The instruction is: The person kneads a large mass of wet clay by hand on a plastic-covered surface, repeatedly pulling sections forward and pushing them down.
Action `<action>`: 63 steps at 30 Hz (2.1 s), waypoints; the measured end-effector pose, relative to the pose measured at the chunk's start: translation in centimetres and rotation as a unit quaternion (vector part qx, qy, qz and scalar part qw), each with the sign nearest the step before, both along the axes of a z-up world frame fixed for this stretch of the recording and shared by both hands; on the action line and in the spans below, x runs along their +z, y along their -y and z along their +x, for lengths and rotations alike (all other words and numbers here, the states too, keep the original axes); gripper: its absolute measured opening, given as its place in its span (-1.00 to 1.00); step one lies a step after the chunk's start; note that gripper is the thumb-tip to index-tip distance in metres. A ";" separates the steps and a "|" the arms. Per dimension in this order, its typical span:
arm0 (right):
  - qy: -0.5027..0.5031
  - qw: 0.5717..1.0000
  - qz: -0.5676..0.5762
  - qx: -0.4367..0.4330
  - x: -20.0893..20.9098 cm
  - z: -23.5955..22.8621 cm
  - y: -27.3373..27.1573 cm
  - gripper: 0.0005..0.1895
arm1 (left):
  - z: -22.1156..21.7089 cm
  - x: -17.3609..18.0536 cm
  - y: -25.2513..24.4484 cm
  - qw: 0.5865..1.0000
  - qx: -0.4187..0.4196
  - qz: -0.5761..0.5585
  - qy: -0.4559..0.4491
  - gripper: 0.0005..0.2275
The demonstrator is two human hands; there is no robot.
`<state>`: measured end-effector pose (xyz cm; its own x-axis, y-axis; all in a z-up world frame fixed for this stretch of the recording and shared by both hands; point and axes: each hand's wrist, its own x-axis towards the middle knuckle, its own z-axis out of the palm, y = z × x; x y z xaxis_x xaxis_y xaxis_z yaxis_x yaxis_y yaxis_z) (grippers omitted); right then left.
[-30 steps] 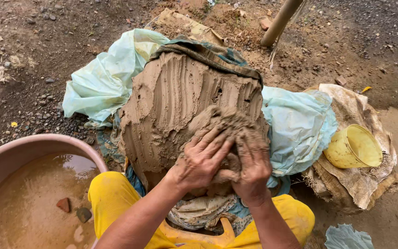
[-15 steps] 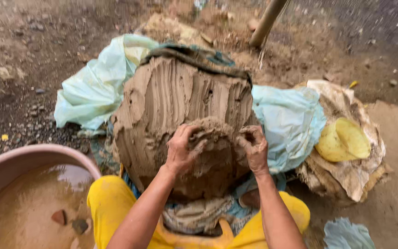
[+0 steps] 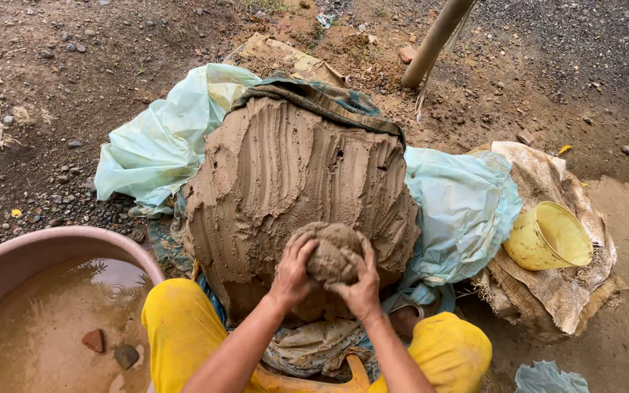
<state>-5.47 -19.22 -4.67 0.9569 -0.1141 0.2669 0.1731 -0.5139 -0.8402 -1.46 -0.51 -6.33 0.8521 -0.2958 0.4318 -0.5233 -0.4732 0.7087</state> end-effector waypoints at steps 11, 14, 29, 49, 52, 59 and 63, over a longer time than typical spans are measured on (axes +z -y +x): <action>0.076 0.994 0.075 0.029 2.9 4.9 0.4 -0.17 | 4.1 10.7 -0.9 0.991 0.038 0.111 0.064 -0.13; -0.111 0.991 -0.002 0.072 0.9 8.8 0.0 0.43 | 6.0 12.9 -1.9 0.896 -0.033 0.355 -0.264 0.20; -0.192 0.965 -0.156 0.090 0.9 14.2 1.3 0.35 | 14.0 1.1 -2.1 0.983 -0.052 0.135 -0.117 -0.06; -0.153 0.988 -0.003 -0.028 -6.7 21.1 3.3 -0.56 | 11.4 1.4 -1.2 0.997 0.033 0.066 0.027 0.13; -0.200 0.979 -0.002 0.036 -3.5 19.1 3.8 -0.27 | 13.0 -1.1 -1.5 0.986 0.082 0.132 0.063 -0.20; 0.060 0.978 -0.169 0.107 0.8 10.7 0.7 0.55 | 18.0 -3.8 -0.7 0.979 0.108 0.147 -0.094 -0.63; -0.128 0.940 0.310 0.068 -1.0 12.1 0.3 0.04 | 18.9 -3.8 -0.9 0.982 0.075 0.144 -0.098 -0.70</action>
